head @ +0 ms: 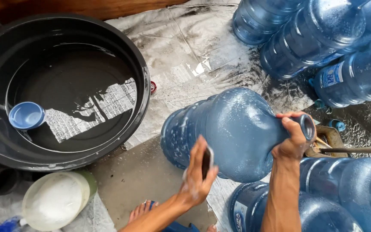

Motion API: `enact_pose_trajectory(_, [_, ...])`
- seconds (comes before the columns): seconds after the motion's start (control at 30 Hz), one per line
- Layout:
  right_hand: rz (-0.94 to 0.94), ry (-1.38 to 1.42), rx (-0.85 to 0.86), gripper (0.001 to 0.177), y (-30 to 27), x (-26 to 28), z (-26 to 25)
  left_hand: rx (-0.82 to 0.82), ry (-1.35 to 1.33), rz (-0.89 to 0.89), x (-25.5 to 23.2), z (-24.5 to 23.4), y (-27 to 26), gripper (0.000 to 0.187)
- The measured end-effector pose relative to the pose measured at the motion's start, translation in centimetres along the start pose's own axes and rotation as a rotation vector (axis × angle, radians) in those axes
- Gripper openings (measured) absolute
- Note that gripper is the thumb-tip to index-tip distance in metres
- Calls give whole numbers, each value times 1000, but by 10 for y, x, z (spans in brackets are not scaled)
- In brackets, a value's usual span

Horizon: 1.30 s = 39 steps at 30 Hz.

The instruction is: The person scrubs the exterior of a large blue water jug with a yellow sponge, then uses a long-handled brush to clean the interior. They rinse the jug with water from a black basin using a blue cup and continue scrubbing the inside with the brush.

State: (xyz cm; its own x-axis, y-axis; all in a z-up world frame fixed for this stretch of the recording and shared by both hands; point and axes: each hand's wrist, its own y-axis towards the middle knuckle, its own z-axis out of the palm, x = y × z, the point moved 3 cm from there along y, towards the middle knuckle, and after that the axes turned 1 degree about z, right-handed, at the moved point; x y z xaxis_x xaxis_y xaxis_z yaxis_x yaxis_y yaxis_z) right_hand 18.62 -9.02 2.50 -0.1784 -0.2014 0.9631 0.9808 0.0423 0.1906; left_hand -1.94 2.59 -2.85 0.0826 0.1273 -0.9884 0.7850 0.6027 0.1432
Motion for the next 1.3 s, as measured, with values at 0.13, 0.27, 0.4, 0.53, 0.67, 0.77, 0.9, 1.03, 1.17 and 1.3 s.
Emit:
enact_pose_trajectory(0.13, [210, 62, -155, 18, 21, -14, -29, 156, 84, -147, 40, -53, -28, 63])
enact_pose_trajectory(0.27, [520, 84, -181, 12, 54, -56, -50, 573, 844, -1365, 230, -74, -192, 74])
enact_pose_trajectory(0.4, [648, 53, -178, 5, 56, -74, -36, 577, 872, -1363, 243, -72, -201, 77])
enact_pose_trajectory(0.53, [688, -65, -102, 12, 57, -63, -5, 650, 1027, -1148, 246, -71, -206, 55])
enact_pose_trajectory(0.67, [639, -152, -151, 5, 52, -55, 18, 646, 901, -1228, 228, -71, -196, 60])
enact_pose_trajectory(0.77, [620, -45, -129, 13, 47, -55, 23, 668, 918, -1115, 218, -70, -193, 59])
enact_pose_trajectory(0.9, [566, 50, -110, 26, 47, -65, 5, 671, 1086, -916, 240, -70, -209, 55])
enact_pose_trajectory(1.03, [534, 73, -145, 16, 43, -66, 1, 634, 1125, -855, 241, -71, -216, 53])
enact_pose_trajectory(1.17, [477, 33, -208, 12, 39, -62, 17, 310, 64, -568, -7, -71, -18, 71])
enact_pose_trajectory(1.3, [386, 72, -235, 13, 53, -98, -13, -86, 592, 590, 22, 8, 17, 56])
